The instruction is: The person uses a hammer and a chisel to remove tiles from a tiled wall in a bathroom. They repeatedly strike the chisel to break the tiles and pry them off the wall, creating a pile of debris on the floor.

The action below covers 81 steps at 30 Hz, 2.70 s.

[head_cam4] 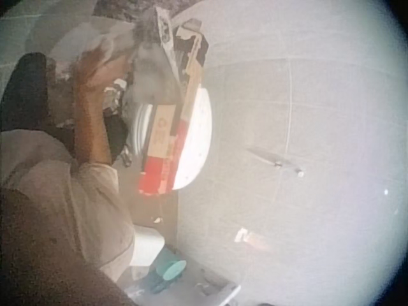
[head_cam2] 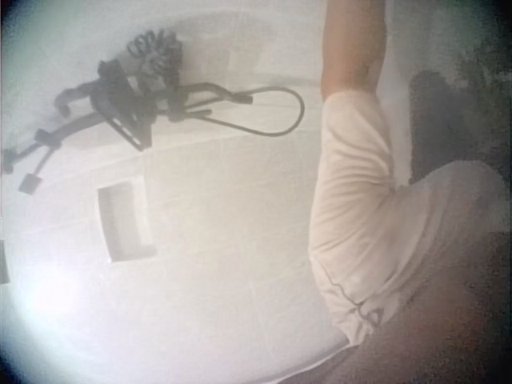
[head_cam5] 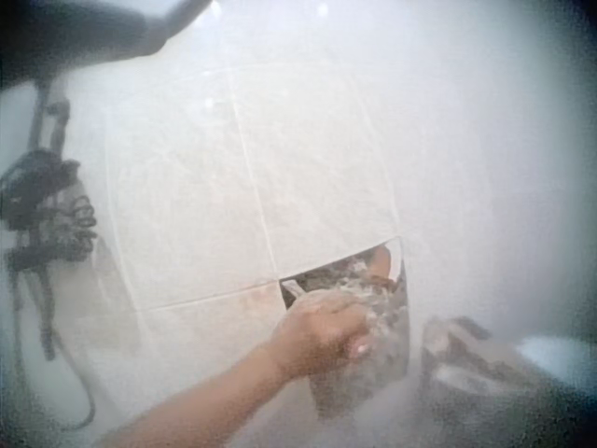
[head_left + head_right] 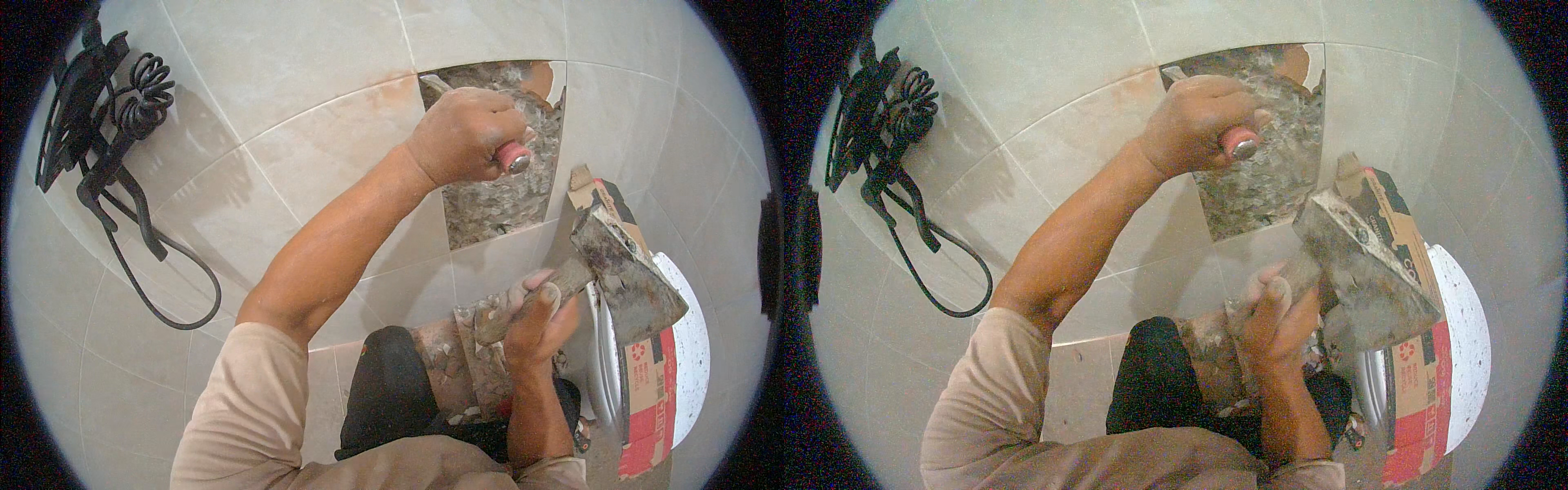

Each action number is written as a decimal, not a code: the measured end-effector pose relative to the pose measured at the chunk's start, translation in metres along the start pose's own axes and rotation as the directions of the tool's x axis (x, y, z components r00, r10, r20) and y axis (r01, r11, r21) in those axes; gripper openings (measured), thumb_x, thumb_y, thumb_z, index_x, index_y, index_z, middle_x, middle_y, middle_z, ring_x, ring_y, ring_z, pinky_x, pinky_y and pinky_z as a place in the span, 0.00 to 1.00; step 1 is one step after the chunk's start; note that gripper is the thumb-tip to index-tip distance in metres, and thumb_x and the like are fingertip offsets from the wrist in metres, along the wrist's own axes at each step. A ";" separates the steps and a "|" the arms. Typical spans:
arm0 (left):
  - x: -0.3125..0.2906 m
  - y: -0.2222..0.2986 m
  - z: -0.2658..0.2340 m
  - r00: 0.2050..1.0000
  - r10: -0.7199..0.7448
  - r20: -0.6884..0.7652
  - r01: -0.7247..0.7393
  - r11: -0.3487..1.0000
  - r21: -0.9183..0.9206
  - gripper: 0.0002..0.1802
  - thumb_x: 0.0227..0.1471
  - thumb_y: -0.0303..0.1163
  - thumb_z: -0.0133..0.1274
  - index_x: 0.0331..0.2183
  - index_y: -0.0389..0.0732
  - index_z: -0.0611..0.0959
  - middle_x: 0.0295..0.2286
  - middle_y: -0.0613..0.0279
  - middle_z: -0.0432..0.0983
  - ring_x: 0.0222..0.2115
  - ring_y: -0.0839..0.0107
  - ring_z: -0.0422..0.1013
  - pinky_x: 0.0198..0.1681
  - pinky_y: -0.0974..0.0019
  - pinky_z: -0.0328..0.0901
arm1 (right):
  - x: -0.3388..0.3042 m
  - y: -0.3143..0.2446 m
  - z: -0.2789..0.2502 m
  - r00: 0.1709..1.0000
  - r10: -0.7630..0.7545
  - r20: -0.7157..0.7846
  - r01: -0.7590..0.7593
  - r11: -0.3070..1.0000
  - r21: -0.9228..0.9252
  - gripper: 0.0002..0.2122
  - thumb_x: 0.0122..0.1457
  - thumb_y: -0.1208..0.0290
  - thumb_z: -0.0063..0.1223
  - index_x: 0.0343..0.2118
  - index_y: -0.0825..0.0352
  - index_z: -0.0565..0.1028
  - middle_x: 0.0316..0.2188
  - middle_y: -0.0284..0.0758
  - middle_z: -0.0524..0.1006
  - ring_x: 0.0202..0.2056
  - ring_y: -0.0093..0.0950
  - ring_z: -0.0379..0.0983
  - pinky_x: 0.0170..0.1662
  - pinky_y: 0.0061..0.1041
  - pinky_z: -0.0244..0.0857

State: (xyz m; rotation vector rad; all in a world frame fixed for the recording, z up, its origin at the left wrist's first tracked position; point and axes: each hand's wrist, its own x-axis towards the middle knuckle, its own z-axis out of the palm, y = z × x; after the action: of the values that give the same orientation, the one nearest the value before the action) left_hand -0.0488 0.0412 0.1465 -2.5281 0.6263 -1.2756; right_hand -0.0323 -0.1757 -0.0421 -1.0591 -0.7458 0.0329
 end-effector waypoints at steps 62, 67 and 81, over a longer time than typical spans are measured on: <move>0.010 0.015 0.030 0.951 -0.165 -0.260 0.197 0.975 0.105 0.19 0.39 0.31 0.68 0.36 0.44 0.80 0.35 0.56 0.72 0.37 0.52 0.70 0.39 0.52 0.61 | 0.006 -0.024 -0.024 0.993 0.015 0.113 -0.003 0.994 -0.107 0.20 0.71 0.50 0.42 0.39 0.67 0.69 0.22 0.29 0.68 0.22 0.18 0.65 0.24 0.20 0.60; 0.014 0.008 0.032 0.953 -0.150 -0.263 0.191 0.972 0.137 0.16 0.44 0.33 0.67 0.36 0.44 0.80 0.33 0.57 0.73 0.34 0.53 0.72 0.36 0.53 0.63 | 0.013 -0.046 -0.013 0.989 0.108 0.096 -0.095 0.987 -0.128 0.21 0.72 0.49 0.38 0.41 0.68 0.68 0.23 0.30 0.69 0.21 0.19 0.66 0.24 0.20 0.60; 0.026 -0.009 0.046 0.957 -0.173 -0.231 0.216 0.961 0.175 0.12 0.51 0.37 0.63 0.28 0.43 0.77 0.24 0.58 0.74 0.27 0.53 0.74 0.30 0.52 0.66 | 0.105 -0.028 0.008 0.986 0.168 -0.004 -0.164 0.964 0.211 0.12 0.72 0.63 0.41 0.38 0.67 0.72 0.19 0.34 0.70 0.16 0.23 0.68 0.16 0.25 0.61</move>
State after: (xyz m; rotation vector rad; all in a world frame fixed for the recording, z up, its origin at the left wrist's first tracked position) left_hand 0.0044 0.0376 0.1414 -2.3538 0.2745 -1.6080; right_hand 0.0343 -0.1451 0.0389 -0.9158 -0.6175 0.2389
